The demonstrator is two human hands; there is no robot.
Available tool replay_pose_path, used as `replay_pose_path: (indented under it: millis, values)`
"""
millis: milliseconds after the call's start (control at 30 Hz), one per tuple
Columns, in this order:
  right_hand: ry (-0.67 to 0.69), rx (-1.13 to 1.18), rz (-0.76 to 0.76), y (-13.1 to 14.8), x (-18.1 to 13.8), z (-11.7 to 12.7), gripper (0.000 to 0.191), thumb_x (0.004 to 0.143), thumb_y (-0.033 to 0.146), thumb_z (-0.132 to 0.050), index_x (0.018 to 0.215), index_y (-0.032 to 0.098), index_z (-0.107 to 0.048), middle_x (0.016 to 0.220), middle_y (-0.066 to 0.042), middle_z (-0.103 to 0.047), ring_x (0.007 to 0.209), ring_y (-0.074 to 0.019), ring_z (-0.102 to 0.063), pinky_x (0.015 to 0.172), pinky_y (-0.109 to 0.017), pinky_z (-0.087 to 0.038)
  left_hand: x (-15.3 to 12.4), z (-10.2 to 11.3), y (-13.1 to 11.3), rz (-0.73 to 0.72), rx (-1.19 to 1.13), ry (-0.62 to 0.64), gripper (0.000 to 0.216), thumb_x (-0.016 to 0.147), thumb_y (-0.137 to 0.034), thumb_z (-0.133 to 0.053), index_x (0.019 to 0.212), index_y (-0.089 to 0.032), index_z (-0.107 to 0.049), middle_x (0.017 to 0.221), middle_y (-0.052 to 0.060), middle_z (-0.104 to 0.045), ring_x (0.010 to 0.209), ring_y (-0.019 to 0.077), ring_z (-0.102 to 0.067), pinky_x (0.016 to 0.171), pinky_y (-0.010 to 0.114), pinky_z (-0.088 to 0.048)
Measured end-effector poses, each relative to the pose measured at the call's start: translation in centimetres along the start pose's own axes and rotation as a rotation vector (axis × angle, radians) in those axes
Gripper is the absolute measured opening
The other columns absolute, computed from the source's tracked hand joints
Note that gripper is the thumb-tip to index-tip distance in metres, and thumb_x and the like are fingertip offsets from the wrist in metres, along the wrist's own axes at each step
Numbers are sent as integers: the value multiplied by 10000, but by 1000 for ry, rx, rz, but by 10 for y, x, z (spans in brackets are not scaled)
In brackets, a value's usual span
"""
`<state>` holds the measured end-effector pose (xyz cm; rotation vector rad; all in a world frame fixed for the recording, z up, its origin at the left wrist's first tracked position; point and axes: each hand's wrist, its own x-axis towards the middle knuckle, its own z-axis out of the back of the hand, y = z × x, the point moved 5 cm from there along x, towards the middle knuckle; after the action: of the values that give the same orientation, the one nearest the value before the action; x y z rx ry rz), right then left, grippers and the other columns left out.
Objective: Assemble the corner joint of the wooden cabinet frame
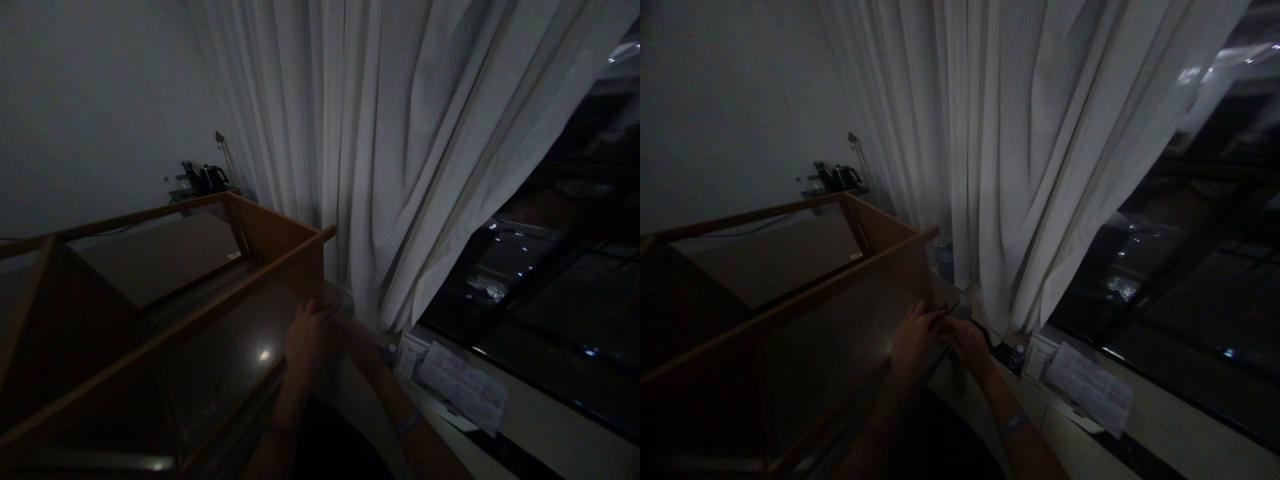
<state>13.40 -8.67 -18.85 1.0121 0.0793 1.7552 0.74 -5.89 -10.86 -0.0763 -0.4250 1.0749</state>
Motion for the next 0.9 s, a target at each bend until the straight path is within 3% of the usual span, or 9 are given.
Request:
replay_pose_path:
  millis: [167, 400, 700, 900]
  values:
    - [45, 19, -57, -1, 2, -3, 248, 908, 316, -525, 1117, 228, -623, 1027, -51, -701, 941, -197, -659, 835, -346, -529, 0, 1, 0, -8, -15, 16, 286, 889, -295, -478, 1127, -324, -634, 1185, 43, -527, 1063, 200, -484, 845, 294, -459]
    - [8, 16, -93, 4, 1, 2, 233, 902, 349, -534, 1054, 221, -657, 927, -51, -721, 866, -199, -672, 797, -328, -522, 0, 3, -2, -9, -15, 7, 283, 881, -301, -496, 1125, -338, -633, 1169, 37, -529, 1044, 198, -492, 800, 278, -475]
    - [-182, 225, -354, 19, 4, 5, 291, 899, 447, -491, 946, 196, -633, 846, -49, -709, 752, -183, -674, 668, -278, -524, 0, 4, -2, -16, -4, 24, 292, 883, -277, -487, 1130, -338, -629, 1147, 43, -540, 1029, 198, -500, 793, 281, -479]
    - [-53, 54, -118, 17, 3, 10, 315, 887, 408, -536, 1127, 211, -591, 999, -71, -691, 900, -208, -649, 798, -340, -511, -1, 3, -1, -19, -4, 15, 303, 877, -292, -495, 1151, -338, -618, 1202, 40, -529, 1058, 212, -493, 816, 302, -480]
